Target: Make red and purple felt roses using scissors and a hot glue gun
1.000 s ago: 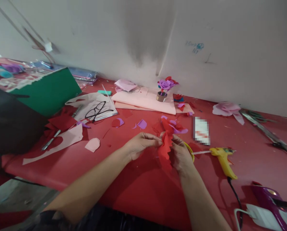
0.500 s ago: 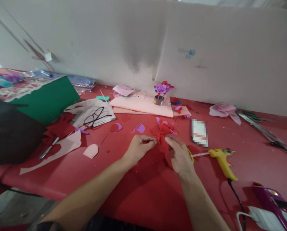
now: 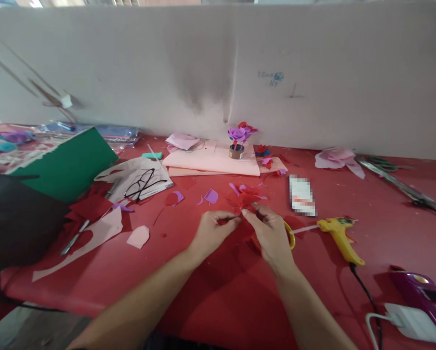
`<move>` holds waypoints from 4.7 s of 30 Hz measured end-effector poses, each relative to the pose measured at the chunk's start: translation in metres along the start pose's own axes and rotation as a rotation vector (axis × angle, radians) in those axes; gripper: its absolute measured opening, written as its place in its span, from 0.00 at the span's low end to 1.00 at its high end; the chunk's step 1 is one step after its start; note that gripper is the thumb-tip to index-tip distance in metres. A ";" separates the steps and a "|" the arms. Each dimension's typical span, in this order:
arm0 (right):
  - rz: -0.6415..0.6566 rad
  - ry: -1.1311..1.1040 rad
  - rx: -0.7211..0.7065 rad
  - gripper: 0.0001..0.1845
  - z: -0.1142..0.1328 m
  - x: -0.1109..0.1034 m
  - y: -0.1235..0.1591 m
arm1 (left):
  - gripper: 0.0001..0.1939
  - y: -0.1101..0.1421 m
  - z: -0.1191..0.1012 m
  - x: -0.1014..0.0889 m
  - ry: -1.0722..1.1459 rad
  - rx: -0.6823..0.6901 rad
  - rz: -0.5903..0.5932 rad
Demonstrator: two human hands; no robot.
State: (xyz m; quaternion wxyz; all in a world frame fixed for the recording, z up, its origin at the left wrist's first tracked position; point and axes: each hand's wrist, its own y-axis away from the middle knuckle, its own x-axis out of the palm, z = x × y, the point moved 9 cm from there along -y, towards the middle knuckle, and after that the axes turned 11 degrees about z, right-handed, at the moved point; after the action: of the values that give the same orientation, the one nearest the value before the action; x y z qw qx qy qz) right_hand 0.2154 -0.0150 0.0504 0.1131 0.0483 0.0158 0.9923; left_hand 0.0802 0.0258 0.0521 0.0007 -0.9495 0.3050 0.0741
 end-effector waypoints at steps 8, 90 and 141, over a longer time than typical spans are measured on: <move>0.091 0.055 -0.008 0.10 0.003 0.004 0.000 | 0.11 -0.005 0.004 -0.007 0.361 -0.034 0.021; 0.135 0.308 -0.162 0.17 0.015 0.012 0.003 | 0.09 -0.003 0.011 -0.021 0.500 -0.029 -0.138; 0.031 0.339 -0.106 0.12 0.010 0.024 0.013 | 0.09 -0.005 0.012 -0.014 0.670 -0.028 -0.048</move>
State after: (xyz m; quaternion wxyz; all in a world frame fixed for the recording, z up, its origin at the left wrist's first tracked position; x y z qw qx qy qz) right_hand 0.1907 -0.0223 0.0629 0.0957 -0.1253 -0.0184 0.9873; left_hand 0.0702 0.0385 0.0421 -0.1108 -0.9278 0.2649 -0.2380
